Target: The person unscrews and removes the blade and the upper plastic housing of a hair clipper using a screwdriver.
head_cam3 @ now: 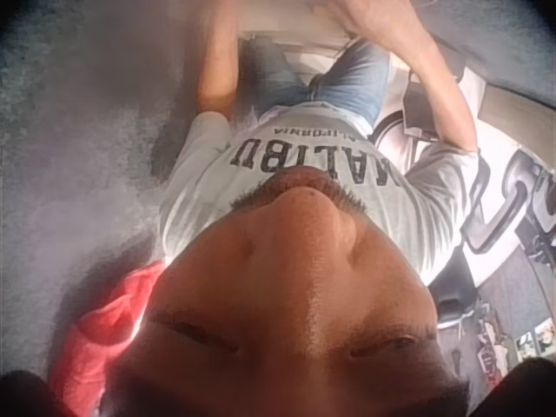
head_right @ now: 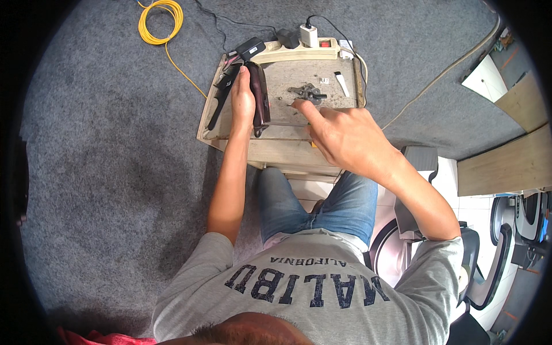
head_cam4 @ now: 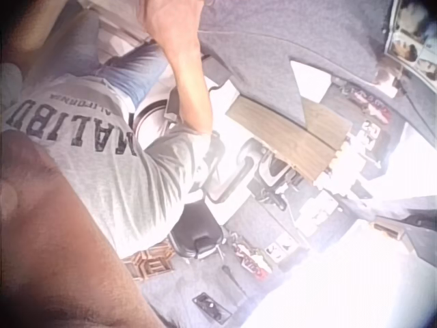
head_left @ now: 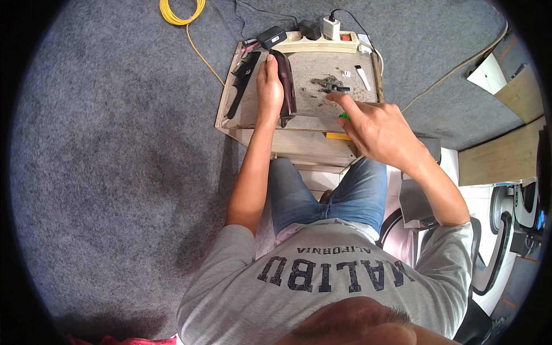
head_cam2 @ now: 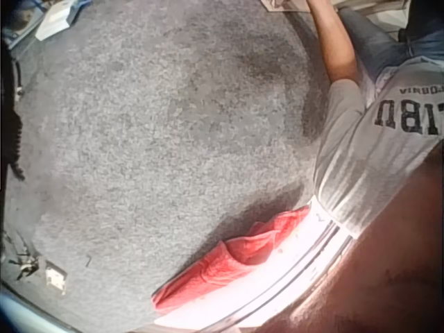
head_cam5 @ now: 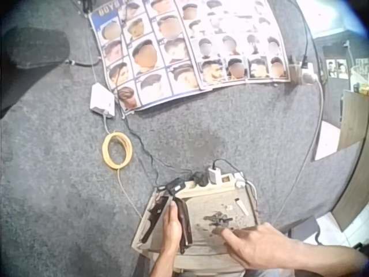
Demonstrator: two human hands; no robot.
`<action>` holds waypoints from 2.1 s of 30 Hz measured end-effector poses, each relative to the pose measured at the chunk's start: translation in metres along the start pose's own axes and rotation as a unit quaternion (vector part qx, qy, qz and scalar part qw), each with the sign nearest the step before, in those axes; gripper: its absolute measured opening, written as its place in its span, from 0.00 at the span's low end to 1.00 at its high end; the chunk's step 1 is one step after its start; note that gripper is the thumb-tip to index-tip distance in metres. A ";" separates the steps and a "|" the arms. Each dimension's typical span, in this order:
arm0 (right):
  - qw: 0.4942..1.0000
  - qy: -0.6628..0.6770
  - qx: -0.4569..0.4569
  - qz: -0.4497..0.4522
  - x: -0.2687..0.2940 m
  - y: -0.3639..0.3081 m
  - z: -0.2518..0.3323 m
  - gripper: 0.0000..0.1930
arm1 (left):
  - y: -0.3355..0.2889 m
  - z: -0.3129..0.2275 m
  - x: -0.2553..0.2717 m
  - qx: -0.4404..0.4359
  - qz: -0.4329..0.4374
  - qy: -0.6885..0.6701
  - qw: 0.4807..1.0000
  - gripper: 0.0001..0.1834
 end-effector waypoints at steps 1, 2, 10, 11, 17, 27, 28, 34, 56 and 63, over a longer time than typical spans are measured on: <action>0.999 -0.014 0.030 -0.030 0.004 0.001 0.005 0.25 | 0.001 0.001 0.002 0.000 0.000 0.000 1.000 0.34; 0.996 -0.028 0.059 -0.059 0.008 0.001 0.010 0.25 | 0.003 0.008 0.003 0.024 0.011 -0.004 1.000 0.34; 0.984 -0.134 0.102 -0.058 0.000 -0.002 0.013 0.27 | 0.007 0.021 0.002 0.069 0.025 -0.013 0.997 0.33; 0.991 -0.110 0.068 -0.042 -0.003 -0.002 0.006 0.27 | 0.006 0.018 0.002 0.061 0.023 -0.011 0.998 0.33; 0.994 -0.063 0.045 -0.076 0.001 0.001 0.004 0.29 | 0.008 0.019 0.004 0.038 0.013 -0.017 0.999 0.35; 0.986 -0.151 0.062 -0.032 -0.003 0.005 0.012 0.31 | 0.002 0.007 0.003 0.024 0.005 0.007 1.000 0.34; 0.990 -0.133 0.043 -0.032 -0.004 0.005 0.009 0.32 | 0.003 0.012 0.004 0.034 0.008 0.001 0.999 0.34; 0.983 -0.142 0.071 -0.091 -0.002 0.001 0.006 0.38 | 0.007 0.016 0.003 0.027 0.007 -0.010 1.000 0.35; 0.978 -0.195 0.069 -0.037 0.000 0.005 0.019 0.46 | -0.001 0.000 0.003 0.004 -0.004 0.019 1.000 0.35; 0.990 -0.121 0.044 -0.059 -0.005 0.007 0.006 0.41 | 0.004 0.015 0.003 0.037 0.003 0.008 0.999 0.37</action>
Point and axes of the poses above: each hand's wrist, its own y-axis towards the middle knuckle, its own x-axis out of the back of the hand, z = x × y, the point moved 10 cm from there along y, towards the middle knuckle, and after that the axes turned 5 degrees about x, right-handed, at the moved point
